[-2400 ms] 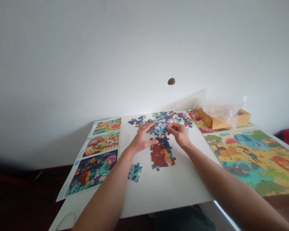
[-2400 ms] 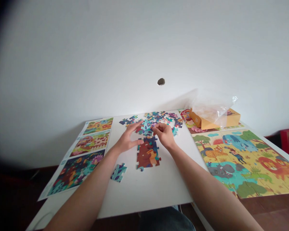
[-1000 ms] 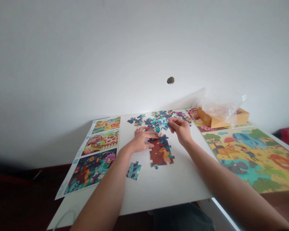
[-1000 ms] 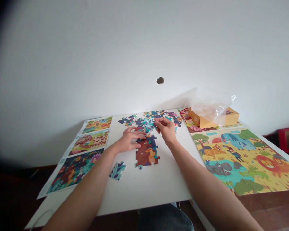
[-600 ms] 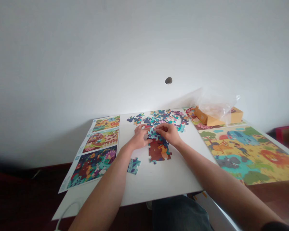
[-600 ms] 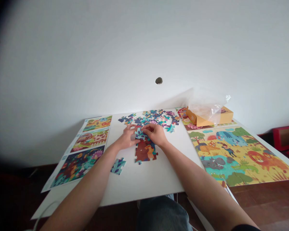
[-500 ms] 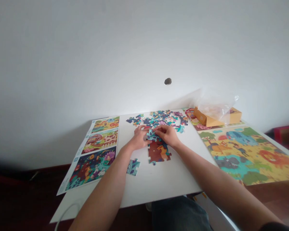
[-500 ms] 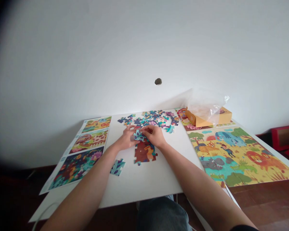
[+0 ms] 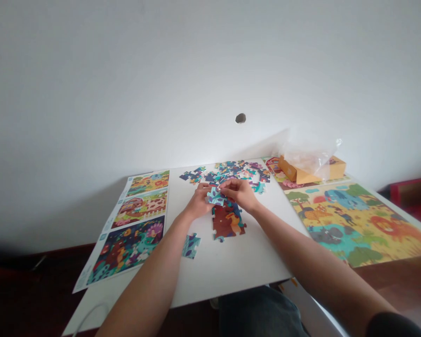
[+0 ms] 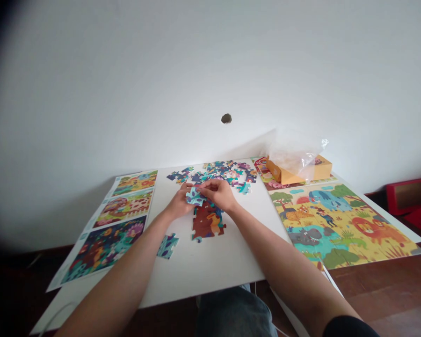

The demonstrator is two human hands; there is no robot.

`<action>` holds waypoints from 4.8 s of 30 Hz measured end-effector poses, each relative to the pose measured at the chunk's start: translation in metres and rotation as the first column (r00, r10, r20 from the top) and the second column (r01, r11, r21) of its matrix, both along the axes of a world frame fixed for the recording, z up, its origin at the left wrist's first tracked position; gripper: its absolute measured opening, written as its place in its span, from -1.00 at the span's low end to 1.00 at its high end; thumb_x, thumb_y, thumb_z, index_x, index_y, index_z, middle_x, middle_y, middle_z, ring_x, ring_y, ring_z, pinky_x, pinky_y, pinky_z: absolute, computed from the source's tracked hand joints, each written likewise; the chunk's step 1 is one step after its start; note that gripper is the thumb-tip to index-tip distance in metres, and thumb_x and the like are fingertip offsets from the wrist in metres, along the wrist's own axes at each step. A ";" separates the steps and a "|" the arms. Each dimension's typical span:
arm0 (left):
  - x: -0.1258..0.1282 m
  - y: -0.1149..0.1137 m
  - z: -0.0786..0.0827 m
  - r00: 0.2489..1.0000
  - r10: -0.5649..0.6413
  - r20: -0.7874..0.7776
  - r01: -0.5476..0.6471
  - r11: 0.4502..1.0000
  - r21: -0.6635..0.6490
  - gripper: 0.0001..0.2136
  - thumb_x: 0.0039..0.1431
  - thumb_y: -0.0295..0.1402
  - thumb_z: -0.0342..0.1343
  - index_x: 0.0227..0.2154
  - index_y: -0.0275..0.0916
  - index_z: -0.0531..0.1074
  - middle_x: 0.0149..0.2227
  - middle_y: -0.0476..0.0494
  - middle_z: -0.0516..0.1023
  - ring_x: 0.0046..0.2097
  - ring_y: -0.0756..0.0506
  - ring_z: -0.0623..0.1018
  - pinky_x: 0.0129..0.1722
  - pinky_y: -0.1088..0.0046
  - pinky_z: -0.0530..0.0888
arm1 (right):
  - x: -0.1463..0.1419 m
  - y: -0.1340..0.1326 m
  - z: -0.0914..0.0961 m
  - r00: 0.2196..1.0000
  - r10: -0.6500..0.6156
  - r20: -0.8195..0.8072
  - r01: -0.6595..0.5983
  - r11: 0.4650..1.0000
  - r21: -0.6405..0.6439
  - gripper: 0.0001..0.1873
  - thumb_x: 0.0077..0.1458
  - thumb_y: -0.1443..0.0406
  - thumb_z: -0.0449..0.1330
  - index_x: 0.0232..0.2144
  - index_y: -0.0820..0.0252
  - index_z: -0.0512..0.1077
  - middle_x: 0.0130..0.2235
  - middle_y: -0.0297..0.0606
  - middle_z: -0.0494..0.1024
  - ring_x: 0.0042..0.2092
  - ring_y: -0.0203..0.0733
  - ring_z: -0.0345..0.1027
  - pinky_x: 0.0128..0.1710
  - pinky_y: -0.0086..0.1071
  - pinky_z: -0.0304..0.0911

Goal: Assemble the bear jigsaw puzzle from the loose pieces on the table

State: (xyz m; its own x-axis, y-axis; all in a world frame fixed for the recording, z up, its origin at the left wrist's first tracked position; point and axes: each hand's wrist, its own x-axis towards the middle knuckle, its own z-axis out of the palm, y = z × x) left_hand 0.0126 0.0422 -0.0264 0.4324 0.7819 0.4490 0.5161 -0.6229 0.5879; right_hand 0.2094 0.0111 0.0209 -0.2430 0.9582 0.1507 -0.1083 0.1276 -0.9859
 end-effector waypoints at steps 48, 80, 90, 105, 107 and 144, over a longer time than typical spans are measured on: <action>-0.003 -0.025 0.027 0.823 -0.101 0.558 0.435 0.744 -0.507 -0.54 -0.05 -0.21 0.37 -0.10 -0.30 0.45 -0.52 -0.01 0.51 -0.50 -0.02 0.50 -0.44 0.48 0.34 | 0.022 -0.064 0.036 0.466 -0.483 0.741 -0.074 0.814 0.577 -0.56 0.06 0.21 0.34 0.01 0.11 0.48 -0.01 -0.06 0.41 0.02 0.06 0.31 0.02 -0.07 0.30; 0.007 -0.017 0.018 0.944 -0.281 -0.176 0.264 0.958 -0.114 -0.80 0.05 -0.39 0.33 -0.24 -0.04 0.65 0.04 -0.13 0.53 0.12 -0.21 0.45 0.26 0.14 0.18 | 0.029 -0.120 0.009 0.413 -0.096 0.906 -0.322 0.915 0.244 -0.54 -0.06 0.18 0.40 -0.05 -0.06 0.49 0.01 -0.14 0.36 0.04 0.06 0.21 0.01 -0.10 0.24; 0.007 -0.018 0.020 0.942 -0.291 -0.168 0.273 0.954 -0.126 -0.80 0.03 -0.40 0.33 -0.25 -0.04 0.65 0.05 -0.14 0.52 0.13 -0.21 0.45 0.27 0.15 0.19 | 0.027 -0.122 0.008 0.425 -0.088 0.901 -0.326 0.914 0.243 -0.54 -0.08 0.19 0.41 -0.07 -0.02 0.48 0.02 -0.15 0.36 0.06 0.06 0.20 0.03 -0.09 0.22; 0.004 -0.015 0.015 0.926 -0.284 -0.248 0.254 0.956 -0.145 -0.78 0.05 -0.37 0.29 -0.20 -0.05 0.63 0.11 -0.12 0.45 0.15 -0.22 0.42 0.26 0.16 0.21 | 0.012 -0.163 0.023 0.326 -0.186 0.927 -0.121 0.964 0.237 -0.59 0.15 0.30 0.18 0.07 0.12 0.39 0.10 -0.02 0.37 0.03 0.05 0.33 -0.01 -0.09 0.35; 0.004 -0.015 0.016 0.927 -0.286 -0.245 0.257 0.956 -0.142 -0.76 0.04 -0.41 0.28 -0.20 -0.06 0.63 0.11 -0.12 0.46 0.16 -0.21 0.41 0.25 0.17 0.23 | -0.002 -0.185 0.019 0.294 -0.139 0.946 -0.127 0.975 0.183 -0.39 0.08 0.27 0.24 0.20 0.14 0.31 0.27 0.05 0.23 0.10 0.19 0.32 0.00 -0.03 0.38; 0.004 -0.014 0.016 0.931 -0.291 -0.223 0.264 0.954 -0.143 -0.76 0.06 -0.43 0.22 -0.20 -0.05 0.63 0.09 -0.11 0.45 0.14 -0.19 0.43 0.23 0.18 0.25 | -0.052 -0.197 0.023 0.204 0.247 0.947 -0.069 0.969 -0.238 0.02 0.04 0.04 0.32 0.38 0.35 0.00 0.37 0.42 -0.34 -0.21 0.21 0.57 -0.24 -0.04 0.47</action>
State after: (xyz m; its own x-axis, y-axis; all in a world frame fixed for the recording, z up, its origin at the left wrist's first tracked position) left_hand 0.0170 0.0281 -0.0108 0.7226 0.6537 0.2247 0.4653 -0.7004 0.5412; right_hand 0.1570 -0.1862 0.0435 -0.2625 0.8661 -0.4255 0.9320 0.1132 -0.3444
